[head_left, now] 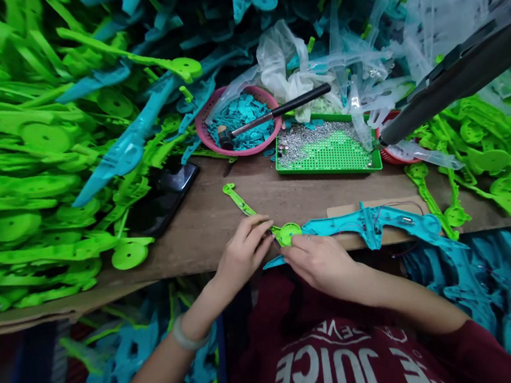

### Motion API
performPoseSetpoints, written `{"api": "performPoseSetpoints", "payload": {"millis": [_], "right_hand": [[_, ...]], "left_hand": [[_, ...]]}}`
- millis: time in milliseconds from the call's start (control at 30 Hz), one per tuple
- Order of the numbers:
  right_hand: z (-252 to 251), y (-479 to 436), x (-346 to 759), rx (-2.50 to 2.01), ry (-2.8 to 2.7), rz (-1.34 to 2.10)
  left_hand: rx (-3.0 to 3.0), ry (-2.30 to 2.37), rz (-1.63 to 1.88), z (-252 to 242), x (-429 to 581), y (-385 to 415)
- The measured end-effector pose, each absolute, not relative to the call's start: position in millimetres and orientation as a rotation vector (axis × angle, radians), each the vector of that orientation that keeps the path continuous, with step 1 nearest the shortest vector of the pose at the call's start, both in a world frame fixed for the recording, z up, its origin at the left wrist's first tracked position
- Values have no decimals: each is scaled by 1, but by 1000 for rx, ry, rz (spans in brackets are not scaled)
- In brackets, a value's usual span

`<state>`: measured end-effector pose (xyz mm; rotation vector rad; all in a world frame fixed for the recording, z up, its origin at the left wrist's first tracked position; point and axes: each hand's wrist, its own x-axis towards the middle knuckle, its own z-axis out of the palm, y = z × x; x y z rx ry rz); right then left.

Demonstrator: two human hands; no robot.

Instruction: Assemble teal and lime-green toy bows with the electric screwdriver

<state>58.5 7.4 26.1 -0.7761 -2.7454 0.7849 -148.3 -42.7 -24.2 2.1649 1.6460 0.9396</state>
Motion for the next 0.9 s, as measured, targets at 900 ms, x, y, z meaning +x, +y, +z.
{"api": "performPoseSetpoints", "payload": {"millis": [900], "right_hand": [[-2,52,85,-791,-2651,1007]], "left_hand": [[2252,1550,797,-19,-148,-30]]}}
